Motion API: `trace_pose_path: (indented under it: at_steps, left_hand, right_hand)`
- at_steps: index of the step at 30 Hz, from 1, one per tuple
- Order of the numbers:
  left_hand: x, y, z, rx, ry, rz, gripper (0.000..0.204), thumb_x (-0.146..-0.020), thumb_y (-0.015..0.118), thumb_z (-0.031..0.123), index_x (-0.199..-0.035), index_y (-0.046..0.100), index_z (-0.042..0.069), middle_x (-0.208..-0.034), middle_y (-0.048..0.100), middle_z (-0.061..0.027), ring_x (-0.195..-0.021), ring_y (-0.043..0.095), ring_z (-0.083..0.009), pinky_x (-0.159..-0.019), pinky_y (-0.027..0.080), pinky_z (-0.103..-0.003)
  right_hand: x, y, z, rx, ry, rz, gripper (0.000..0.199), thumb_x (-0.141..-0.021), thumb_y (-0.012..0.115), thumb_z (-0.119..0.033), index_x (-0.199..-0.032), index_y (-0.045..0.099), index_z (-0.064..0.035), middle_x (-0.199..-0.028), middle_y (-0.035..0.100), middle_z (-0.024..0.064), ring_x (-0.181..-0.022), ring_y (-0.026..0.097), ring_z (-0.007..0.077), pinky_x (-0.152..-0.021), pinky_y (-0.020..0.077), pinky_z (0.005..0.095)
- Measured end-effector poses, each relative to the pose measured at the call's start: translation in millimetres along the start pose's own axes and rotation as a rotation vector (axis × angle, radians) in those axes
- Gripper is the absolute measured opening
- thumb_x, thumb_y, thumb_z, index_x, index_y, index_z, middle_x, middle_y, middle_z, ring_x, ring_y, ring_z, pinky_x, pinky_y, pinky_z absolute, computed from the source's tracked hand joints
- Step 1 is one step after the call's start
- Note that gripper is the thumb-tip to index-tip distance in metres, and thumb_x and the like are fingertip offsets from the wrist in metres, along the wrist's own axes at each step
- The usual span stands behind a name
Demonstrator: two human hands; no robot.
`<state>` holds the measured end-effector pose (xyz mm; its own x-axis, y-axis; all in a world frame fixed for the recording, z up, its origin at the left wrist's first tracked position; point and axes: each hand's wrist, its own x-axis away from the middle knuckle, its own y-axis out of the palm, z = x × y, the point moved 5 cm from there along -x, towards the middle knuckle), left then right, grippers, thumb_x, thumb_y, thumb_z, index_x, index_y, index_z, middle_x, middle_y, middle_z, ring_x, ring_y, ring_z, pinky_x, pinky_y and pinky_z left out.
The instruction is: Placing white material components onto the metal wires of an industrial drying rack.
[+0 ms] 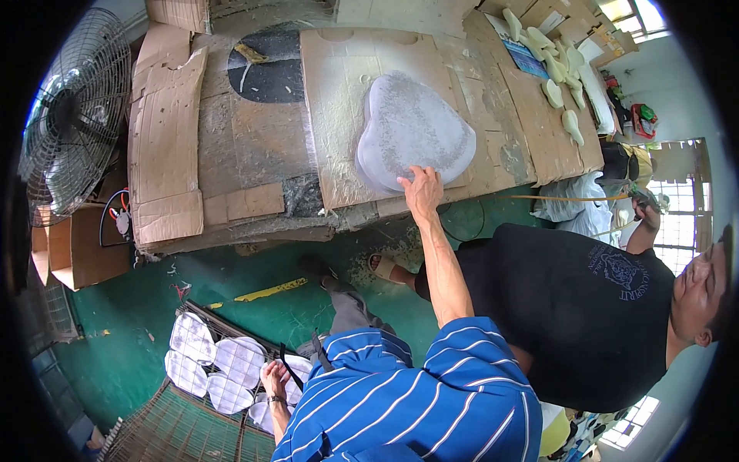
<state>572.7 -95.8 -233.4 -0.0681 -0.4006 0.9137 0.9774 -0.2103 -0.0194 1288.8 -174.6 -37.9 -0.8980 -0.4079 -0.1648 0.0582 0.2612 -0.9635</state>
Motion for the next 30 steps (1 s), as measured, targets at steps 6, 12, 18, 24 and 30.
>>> trace_pose_path:
  at_steps: [6,12,18,24,30]
  left_hand:
    - [-8,-16,-18,-0.026,-0.092,0.089,0.038,-0.095,0.064,0.017,-0.13,0.055,0.006,-0.113,0.069,-0.0116,-0.096,0.069,-0.0244,-0.074,0.058,-0.04]
    - [3,14,44,-0.007,0.196,0.043,0.031,-0.095,0.063,0.019,-0.123,0.061,0.006,-0.111,0.069,-0.0072,-0.096,0.067,-0.0189,-0.077,0.056,-0.034]
    - [95,121,170,0.181,0.528,-0.37,0.038,-0.1,0.062,0.022,-0.132,0.06,0.001,-0.123,0.068,-0.0125,-0.115,0.064,-0.0221,-0.099,0.051,-0.036]
    - [160,181,209,0.559,0.386,-0.919,0.049,-0.102,0.059,0.026,-0.139,0.051,-0.005,-0.136,0.058,-0.02,-0.126,0.057,-0.0268,-0.107,0.049,-0.04]
    - [122,71,115,1.277,0.405,-0.34,0.038,-0.087,0.069,0.007,-0.123,0.058,0.002,-0.119,0.065,-0.0084,-0.111,0.062,-0.0205,-0.097,0.052,-0.04]
  right_hand:
    - [-15,0,8,-0.039,0.07,-0.07,0.024,-0.079,0.079,-0.023,-0.1,0.075,-0.0108,-0.099,0.069,0.0136,-0.098,0.063,0.0352,-0.085,0.0505,0.0463]
    - [-77,-91,-77,0.208,-0.26,0.031,0.012,-0.084,0.072,-0.019,-0.091,0.075,-0.0097,-0.084,0.072,0.0171,-0.085,0.07,0.0379,-0.074,0.0535,0.0507]
    - [4,-178,-247,0.143,-0.566,-0.15,0.017,-0.087,0.067,-0.022,-0.096,0.071,-0.0078,-0.088,0.069,0.0146,-0.087,0.067,0.035,-0.077,0.0511,0.0463]
    - [187,-164,-347,0.132,-0.992,-0.405,0.016,-0.087,0.069,-0.02,-0.096,0.066,-0.0077,-0.087,0.067,0.0099,-0.084,0.062,0.0316,-0.076,0.0496,0.0446]
    - [387,-74,-398,0.161,-1.26,-0.777,0.021,-0.083,0.075,-0.022,-0.097,0.071,-0.0077,-0.085,0.068,0.0109,-0.082,0.066,0.0301,-0.073,0.0514,0.0421]
